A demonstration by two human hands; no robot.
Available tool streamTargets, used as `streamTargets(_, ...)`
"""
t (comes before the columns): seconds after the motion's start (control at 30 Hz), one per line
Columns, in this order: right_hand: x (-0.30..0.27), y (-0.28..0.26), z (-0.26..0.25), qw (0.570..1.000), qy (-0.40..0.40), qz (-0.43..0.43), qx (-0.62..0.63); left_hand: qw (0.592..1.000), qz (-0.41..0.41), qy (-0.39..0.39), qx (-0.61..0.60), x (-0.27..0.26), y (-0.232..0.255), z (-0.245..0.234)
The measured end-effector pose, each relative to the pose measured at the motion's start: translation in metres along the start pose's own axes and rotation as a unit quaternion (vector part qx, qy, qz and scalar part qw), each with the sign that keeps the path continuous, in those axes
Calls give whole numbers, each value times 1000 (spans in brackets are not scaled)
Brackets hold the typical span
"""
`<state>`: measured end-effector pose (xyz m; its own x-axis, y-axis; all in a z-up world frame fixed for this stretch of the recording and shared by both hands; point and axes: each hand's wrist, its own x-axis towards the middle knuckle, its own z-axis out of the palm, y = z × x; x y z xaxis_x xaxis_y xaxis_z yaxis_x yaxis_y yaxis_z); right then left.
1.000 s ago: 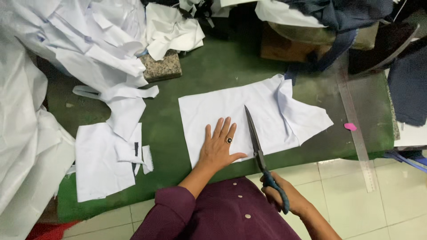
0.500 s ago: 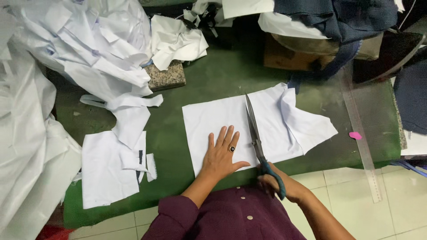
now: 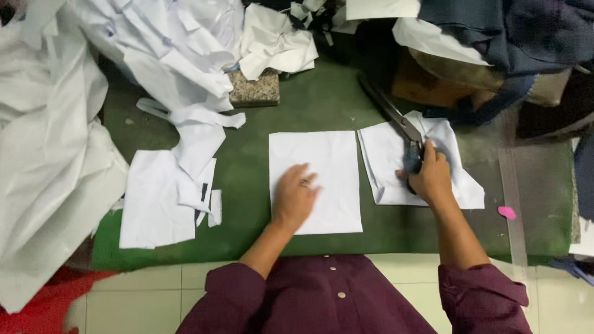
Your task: The person measures white fabric with a ruler and marks it with tailor's chalk before cutting a rectangular piece with large shears. They then measure and cut a smaller section from the rectangular piece.
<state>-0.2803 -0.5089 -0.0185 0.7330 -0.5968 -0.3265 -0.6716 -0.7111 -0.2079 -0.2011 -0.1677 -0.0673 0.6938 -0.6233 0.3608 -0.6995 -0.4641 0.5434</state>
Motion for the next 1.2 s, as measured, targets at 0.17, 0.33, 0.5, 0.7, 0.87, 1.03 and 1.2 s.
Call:
streamTargets(0.17,-1,-4,6,991,91,-88,-51,860,-504,-76,29,-22,10,-84)
streamTargets(0.33,29,-114,28,943,132,-305,36,858,-506,-69,49,-82,31,-63)
streamTargets(0.5,34,-172,26,955,-54,-290,38,850,-515,-112,-11,-75,32,-65)
streamTargets(0.7,-33,-89,4,976,-132,-141,101,878,-460,1,-128,0,-45,-119)
streamTargets(0.87,14,-9,19,967,184,-175,-24,889,-441,28,-122,65,-48,-107)
streamTargets(1.03,77,4,31,911,324,-253,-32,858,-513,0,-35,8,-52,-75)
streamTargets(1.2,84,3,43,894,359,-252,-97,836,-547,-43,-15,-12,-25,-82)
